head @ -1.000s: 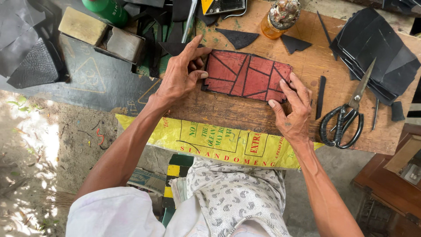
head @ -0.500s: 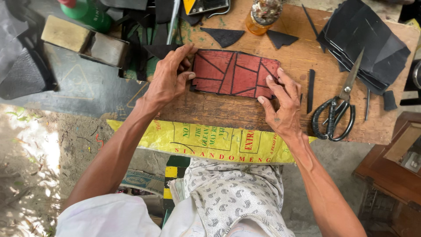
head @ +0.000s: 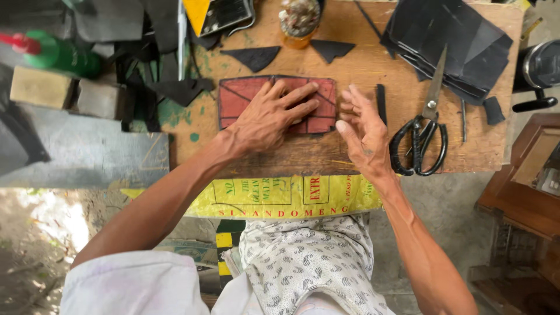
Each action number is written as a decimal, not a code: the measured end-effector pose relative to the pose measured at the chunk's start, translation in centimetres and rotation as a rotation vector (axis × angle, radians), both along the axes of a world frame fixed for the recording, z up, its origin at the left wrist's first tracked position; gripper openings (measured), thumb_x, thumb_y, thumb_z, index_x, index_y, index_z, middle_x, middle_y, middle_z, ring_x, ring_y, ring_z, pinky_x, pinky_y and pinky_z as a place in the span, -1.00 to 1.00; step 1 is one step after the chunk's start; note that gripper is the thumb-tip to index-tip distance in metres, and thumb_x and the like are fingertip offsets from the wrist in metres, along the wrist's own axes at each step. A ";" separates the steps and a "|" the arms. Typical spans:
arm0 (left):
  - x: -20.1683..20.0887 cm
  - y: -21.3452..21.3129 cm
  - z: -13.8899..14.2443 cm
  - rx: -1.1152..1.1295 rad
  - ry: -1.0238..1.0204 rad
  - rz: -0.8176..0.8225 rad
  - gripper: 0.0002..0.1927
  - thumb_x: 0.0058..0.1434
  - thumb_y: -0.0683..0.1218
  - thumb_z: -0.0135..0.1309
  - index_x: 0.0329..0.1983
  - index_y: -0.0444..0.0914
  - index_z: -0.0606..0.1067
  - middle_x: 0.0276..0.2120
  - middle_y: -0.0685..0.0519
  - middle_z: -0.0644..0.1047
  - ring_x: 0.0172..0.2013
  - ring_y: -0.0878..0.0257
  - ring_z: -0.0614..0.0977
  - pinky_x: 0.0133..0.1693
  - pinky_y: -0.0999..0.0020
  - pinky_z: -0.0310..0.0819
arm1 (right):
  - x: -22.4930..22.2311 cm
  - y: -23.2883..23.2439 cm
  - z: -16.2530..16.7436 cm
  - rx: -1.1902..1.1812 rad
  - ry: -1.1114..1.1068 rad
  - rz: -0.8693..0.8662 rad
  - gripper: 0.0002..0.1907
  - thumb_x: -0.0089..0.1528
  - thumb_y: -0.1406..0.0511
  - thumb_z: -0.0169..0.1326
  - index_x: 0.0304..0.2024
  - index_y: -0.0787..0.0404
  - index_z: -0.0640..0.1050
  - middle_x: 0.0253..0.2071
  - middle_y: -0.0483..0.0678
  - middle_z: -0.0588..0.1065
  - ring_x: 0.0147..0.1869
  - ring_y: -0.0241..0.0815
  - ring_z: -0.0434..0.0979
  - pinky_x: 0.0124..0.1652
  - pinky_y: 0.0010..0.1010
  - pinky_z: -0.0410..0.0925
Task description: The person measures and marks black material pieces with a white marker and ruler, then cuts them with scissors. They also handle a red patterned piece, aligning and trimming it on the workbench.
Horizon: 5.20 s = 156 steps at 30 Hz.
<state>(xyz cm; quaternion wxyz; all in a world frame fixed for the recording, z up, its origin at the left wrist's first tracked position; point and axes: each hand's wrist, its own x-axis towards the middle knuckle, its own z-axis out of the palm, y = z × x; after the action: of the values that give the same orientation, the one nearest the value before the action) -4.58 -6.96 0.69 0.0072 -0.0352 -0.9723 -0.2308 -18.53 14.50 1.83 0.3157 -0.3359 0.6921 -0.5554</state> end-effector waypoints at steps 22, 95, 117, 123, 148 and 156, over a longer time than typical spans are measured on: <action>-2.2 1.0 1.6 -0.090 -0.070 -0.020 -0.39 0.11 -0.19 0.06 0.30 -0.19 0.41 0.44 -0.02 0.26 0.06 0.03 0.45 0.09 0.01 0.28 | -3.9 -0.3 0.3 0.018 -0.076 0.020 -0.26 0.34 0.53 -0.16 0.56 0.21 0.00 0.42 0.22 0.32 0.32 -0.07 0.47 0.22 -0.32 0.42; -0.8 1.0 1.2 -0.099 0.070 0.023 -0.55 0.27 -0.05 0.06 0.25 -0.10 0.40 0.41 -0.13 0.23 0.03 -0.07 0.41 0.05 -0.05 0.26 | -1.7 -2.4 0.3 0.206 0.545 0.254 0.43 -0.18 0.23 0.54 0.53 0.15 -0.10 0.49 0.11 0.14 0.41 0.21 0.14 0.34 0.02 -0.01; -1.2 1.2 1.2 -0.008 -0.050 0.076 -0.28 0.23 -0.10 0.05 0.48 -0.20 0.16 0.29 -0.15 0.23 0.09 -0.10 0.39 0.05 -0.04 0.25 | -6.4 3.0 3.8 0.298 0.472 -0.021 -0.47 0.25 0.41 0.18 0.30 0.24 0.47 0.14 0.19 0.49 0.13 0.00 0.57 0.08 -0.21 0.49; -3.7 1.8 1.7 -0.044 -0.158 0.101 -0.14 0.13 -0.25 -0.03 0.54 -0.02 0.11 0.11 -0.13 0.24 0.10 -0.03 0.43 -0.02 -0.17 0.40 | -9.0 2.3 0.5 0.431 0.755 -0.149 -0.82 0.22 0.47 0.27 -0.14 0.44 0.59 -0.20 0.23 0.51 -0.16 0.11 0.58 -0.16 -0.19 0.44; -2.1 1.8 1.6 0.242 0.051 0.120 -0.51 0.26 -0.40 0.07 0.18 -0.14 0.33 0.34 -0.26 0.16 0.13 -0.23 0.53 0.02 0.16 0.57 | -0.7 3.7 1.9 0.129 -0.248 -0.292 -0.88 0.27 0.49 0.11 -0.13 0.43 0.53 -0.34 0.10 0.61 -0.35 -0.14 0.68 -0.42 -0.45 0.54; -1.9 1.6 1.8 0.200 0.083 0.110 -0.38 0.08 -0.37 0.20 0.19 -0.16 0.34 0.31 -0.29 0.17 0.11 -0.33 0.50 0.06 0.02 0.56 | 1.1 2.6 2.9 0.061 0.781 0.161 -0.63 0.09 0.55 0.12 -0.02 0.39 0.58 -0.05 0.14 0.47 -0.03 0.06 0.51 -0.02 -0.22 0.46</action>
<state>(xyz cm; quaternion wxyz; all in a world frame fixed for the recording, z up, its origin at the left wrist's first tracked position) -6.46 -5.31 2.47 0.0634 0.0094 -0.9438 -0.3242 -17.43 17.09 4.74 0.0813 -0.5654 0.7477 -0.3386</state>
